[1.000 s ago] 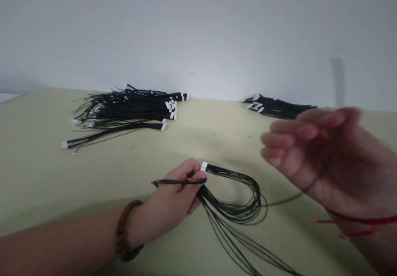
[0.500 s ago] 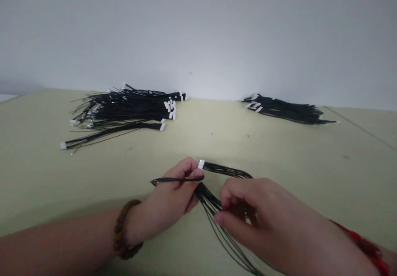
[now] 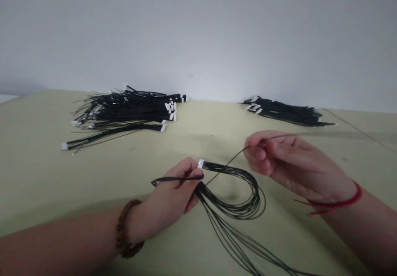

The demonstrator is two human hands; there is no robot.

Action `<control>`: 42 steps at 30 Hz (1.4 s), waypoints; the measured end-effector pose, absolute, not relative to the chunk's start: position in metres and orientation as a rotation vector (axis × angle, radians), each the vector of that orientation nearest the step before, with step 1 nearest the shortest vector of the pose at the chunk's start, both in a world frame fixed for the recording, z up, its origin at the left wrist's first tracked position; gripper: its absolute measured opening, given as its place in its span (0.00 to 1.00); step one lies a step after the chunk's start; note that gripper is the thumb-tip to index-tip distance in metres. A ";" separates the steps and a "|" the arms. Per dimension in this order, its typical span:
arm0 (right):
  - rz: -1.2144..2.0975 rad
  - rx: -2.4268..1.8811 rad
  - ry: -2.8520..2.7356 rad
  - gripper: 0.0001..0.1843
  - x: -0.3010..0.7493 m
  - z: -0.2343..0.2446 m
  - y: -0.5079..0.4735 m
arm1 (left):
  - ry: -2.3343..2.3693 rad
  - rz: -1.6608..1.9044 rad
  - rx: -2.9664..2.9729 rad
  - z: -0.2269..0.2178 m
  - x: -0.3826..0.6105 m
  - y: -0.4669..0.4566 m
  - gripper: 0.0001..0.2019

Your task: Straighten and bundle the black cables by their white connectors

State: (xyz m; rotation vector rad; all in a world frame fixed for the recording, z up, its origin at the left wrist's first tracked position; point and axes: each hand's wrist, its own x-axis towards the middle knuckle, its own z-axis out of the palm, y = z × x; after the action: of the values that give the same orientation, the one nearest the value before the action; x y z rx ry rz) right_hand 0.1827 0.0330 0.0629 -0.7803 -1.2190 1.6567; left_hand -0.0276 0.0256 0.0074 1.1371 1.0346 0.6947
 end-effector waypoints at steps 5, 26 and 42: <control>1.248 -0.781 -0.852 0.32 0.190 0.090 0.035 | 1.012 0.688 1.121 0.012 -0.027 0.025 0.11; -0.013 -1.108 -2.419 0.03 0.148 0.036 -0.013 | 0.824 0.636 1.001 0.015 -0.028 0.020 0.12; -0.089 -1.065 -2.467 0.09 0.138 0.041 -0.009 | 0.845 0.633 1.179 0.011 -0.030 0.016 0.14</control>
State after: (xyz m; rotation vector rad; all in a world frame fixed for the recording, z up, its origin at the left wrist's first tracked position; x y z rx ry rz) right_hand 0.1382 -0.0093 0.0406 -1.0651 -2.4667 -0.0893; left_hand -0.0298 0.0164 0.0111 1.1789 0.8454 0.6330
